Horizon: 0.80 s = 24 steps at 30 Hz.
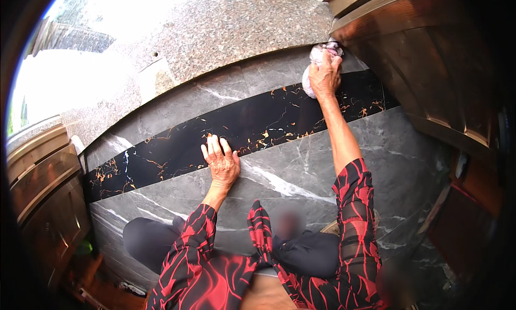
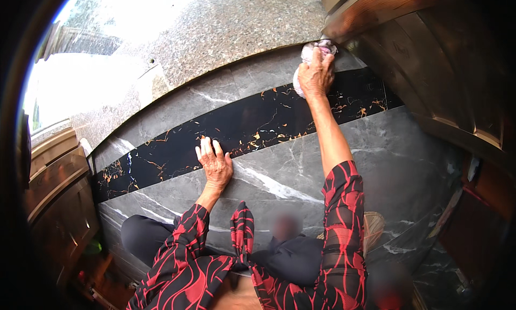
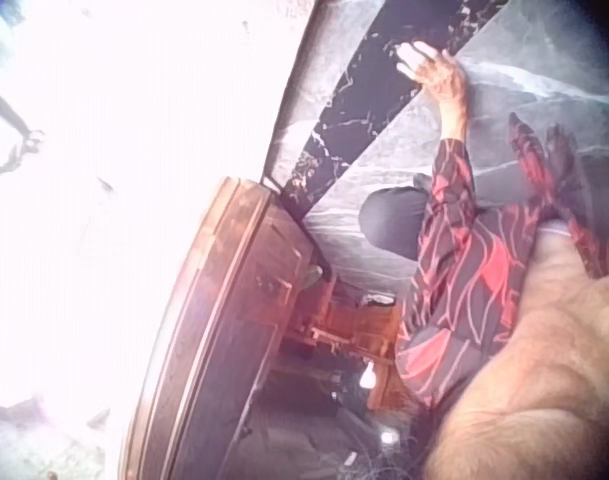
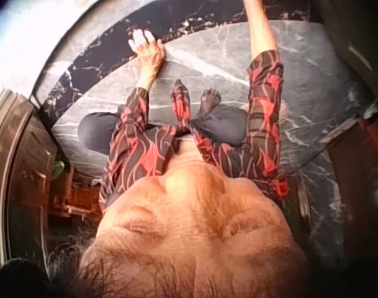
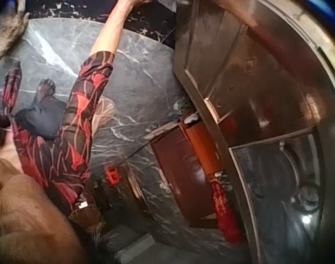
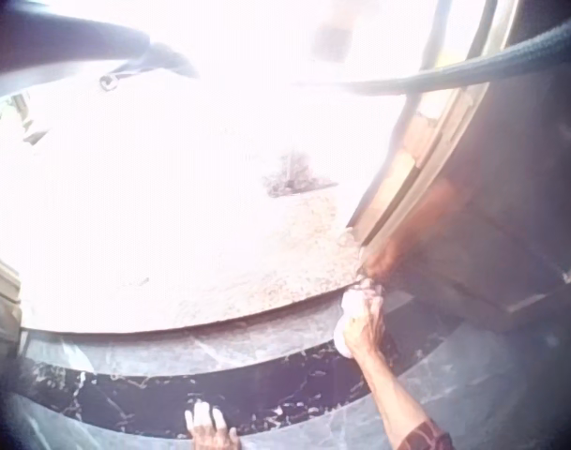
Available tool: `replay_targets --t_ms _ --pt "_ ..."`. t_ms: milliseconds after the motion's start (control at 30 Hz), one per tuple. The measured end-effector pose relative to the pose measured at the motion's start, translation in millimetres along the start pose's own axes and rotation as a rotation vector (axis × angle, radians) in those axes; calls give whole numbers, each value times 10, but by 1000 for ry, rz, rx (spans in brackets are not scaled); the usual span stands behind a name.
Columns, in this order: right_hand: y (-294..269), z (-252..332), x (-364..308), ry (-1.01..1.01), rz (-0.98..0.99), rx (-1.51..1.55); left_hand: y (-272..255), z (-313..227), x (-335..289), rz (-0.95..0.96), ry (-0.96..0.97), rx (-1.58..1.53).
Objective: The person wipes a dark strip on the marble floor by hand with a cloth, then picks up the cloth, walks to a red bucket, and rinses the cloth in the water.
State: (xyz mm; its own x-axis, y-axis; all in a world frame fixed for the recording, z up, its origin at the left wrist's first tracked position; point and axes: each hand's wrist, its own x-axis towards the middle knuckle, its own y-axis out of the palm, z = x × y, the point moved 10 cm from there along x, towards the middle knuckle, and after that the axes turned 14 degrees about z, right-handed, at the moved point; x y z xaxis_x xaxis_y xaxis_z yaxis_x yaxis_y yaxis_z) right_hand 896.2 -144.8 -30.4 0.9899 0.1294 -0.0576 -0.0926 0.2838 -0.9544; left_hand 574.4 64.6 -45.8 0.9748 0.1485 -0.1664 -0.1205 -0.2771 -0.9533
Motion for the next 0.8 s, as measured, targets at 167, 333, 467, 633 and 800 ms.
replay_targets --t_ms 167,333,467,633,800 --pt "309 773 -443 -152 92 -49 15 16 -9 -16 -10 40" --pt "555 1715 -1269 -505 338 7 -39 69 -33 -52 -9 48" --pt "305 1440 -1270 -446 312 272 -55 136 -54 -86 -6 19" --pt "6 25 -760 -98 181 62 -124 29 31 -45 93 159" --pt "485 271 -1012 -32 384 -120 -397 308 271 533 649 16"
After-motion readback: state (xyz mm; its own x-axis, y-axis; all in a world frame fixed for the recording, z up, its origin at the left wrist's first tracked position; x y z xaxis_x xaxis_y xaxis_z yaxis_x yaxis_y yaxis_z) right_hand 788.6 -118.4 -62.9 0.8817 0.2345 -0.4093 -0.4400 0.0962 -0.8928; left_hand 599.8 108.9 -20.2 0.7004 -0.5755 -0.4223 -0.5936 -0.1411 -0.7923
